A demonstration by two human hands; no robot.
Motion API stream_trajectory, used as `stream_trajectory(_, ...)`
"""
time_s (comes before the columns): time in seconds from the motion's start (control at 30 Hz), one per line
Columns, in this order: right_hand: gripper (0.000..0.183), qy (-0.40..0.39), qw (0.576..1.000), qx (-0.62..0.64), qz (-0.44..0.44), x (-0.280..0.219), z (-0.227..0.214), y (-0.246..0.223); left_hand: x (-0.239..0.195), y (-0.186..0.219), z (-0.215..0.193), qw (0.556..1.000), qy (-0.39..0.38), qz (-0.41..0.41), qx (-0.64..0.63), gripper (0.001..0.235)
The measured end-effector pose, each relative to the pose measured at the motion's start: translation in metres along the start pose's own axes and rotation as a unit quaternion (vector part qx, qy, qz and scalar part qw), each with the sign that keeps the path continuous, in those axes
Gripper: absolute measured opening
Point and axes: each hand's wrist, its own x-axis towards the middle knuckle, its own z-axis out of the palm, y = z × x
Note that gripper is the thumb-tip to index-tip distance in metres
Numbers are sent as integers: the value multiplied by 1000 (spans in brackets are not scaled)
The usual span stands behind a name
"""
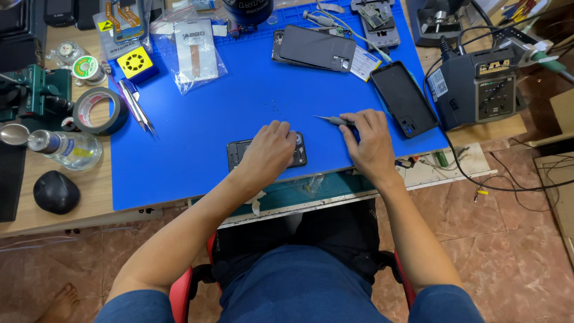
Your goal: The person disassembles a smartphone on a blue mat, using a screwdriver to remove screws and a plastic pry tool to separate the back cover. They lift the battery and internal components, then reassemble the phone by aligning the back cover and securing it.
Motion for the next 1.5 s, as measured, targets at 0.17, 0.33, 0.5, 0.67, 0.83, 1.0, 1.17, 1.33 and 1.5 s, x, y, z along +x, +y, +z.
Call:
stream_trajectory(0.17, 12, 4, 1000, -11, 5, -3, 4, 4, -4, -2, 14, 1000, 22, 11, 8, 40)
stream_trajectory(0.33, 13, 3, 1000, -10, 13, -3, 4, 4, -1, -12, 21, 999, 47, 0, 15, 40)
stream_trajectory(0.5, 13, 4, 1000, -11, 14, -2, 2, 2, 8, -26, -22, 963, 30, -100, -249, 20)
stream_trajectory(0.67, 13, 1, 1000, -9, 19, -1, -1, -3, 19, -51, -25, 902, 37, -155, -401, 25)
stream_trajectory(0.83, 13, 8, 1000, -8, 11, 0, 0, -3, 23, -82, -8, 886, 102, -186, -412, 26)
stream_trajectory(1.0, 11, 15, 1000, -11, 10, -2, 2, -2, 24, -97, 15, 926, 183, -168, -284, 25)
stream_trajectory(1.17, 11, 15, 1000, -10, 5, -1, 2, -3, 6, -77, -6, 933, 254, -139, -215, 26)
stream_trajectory(1.33, 14, 16, 999, 30, 12, -4, 3, 4, -35, -38, -23, 922, 226, -81, -304, 21)
stream_trajectory(1.5, 17, 1, 995, 96, 4, -1, 4, -12, -46, -21, -2, 949, 220, -59, -217, 10)
